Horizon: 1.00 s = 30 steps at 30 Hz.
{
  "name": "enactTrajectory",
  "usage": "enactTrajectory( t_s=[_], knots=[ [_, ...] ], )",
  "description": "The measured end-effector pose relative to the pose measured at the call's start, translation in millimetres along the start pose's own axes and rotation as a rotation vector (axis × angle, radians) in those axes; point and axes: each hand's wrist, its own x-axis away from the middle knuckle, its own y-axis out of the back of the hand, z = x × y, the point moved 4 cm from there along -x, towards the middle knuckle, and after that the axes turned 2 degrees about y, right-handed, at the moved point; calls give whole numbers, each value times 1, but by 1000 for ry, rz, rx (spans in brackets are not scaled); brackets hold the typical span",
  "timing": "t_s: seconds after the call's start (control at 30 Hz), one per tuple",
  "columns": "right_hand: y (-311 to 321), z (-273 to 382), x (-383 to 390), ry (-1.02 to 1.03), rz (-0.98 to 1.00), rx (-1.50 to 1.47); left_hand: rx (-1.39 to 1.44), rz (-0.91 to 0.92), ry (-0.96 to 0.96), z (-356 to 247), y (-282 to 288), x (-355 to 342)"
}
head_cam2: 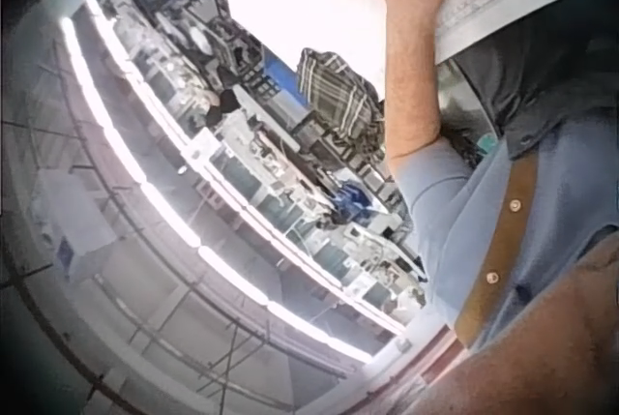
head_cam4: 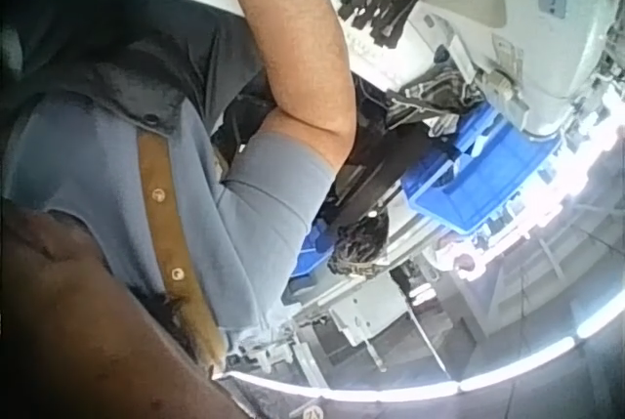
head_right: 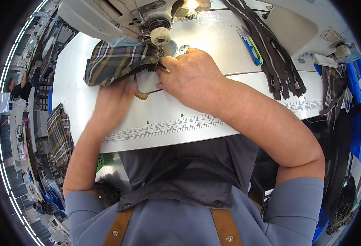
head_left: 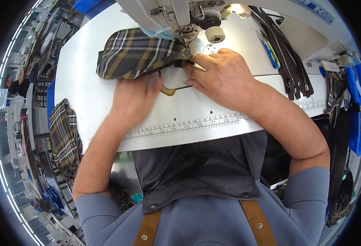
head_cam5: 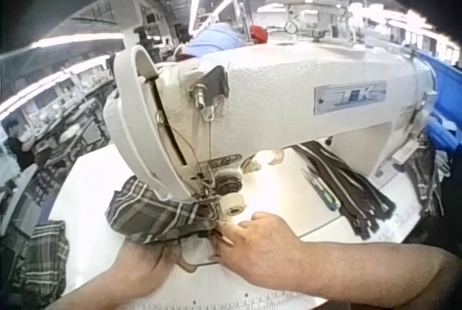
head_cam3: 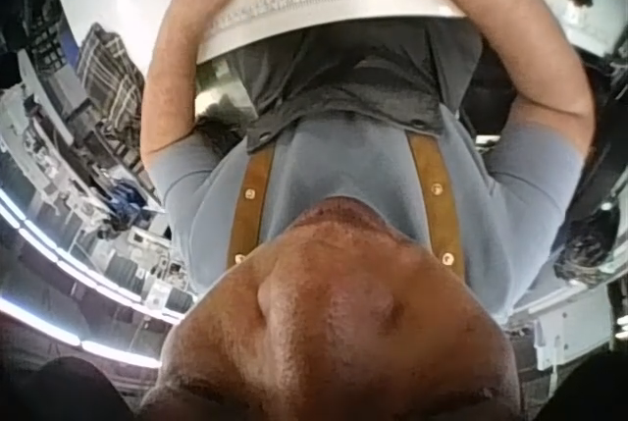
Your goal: Sewing a zipper onto a piece of fabric using an industrial sewing machine.
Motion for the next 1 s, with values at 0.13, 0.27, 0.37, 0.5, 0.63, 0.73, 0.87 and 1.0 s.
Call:
enactTrajectory(
  t_s=[0.13,0.27,0.37,0.5,0.63,0.73,0.87,1.0],
  knots=[
    [-1,6,-6,23,-27,-14,-184,-119,-123,36,-21,-37],
    [-3,2,-3,-9,-12,-83,427,-148,-58,7,-20,-60],
    [-3,0,-4,-15,-18,-117,765,-57,-48,4,-17,-56],
    [-2,-1,-3,-2,-5,-106,688,-61,63,-1,-13,-60],
    [-1,0,-6,17,8,-86,605,-20,117,3,-21,-69],
    [-4,0,-4,27,20,-89,610,-213,34,4,-30,-84],
    [-3,2,-6,41,-26,-96,390,-307,84,21,-41,-90],
    [-2,2,0,32,-35,-96,455,-254,-28,-8,-1,-50]
  ],
)
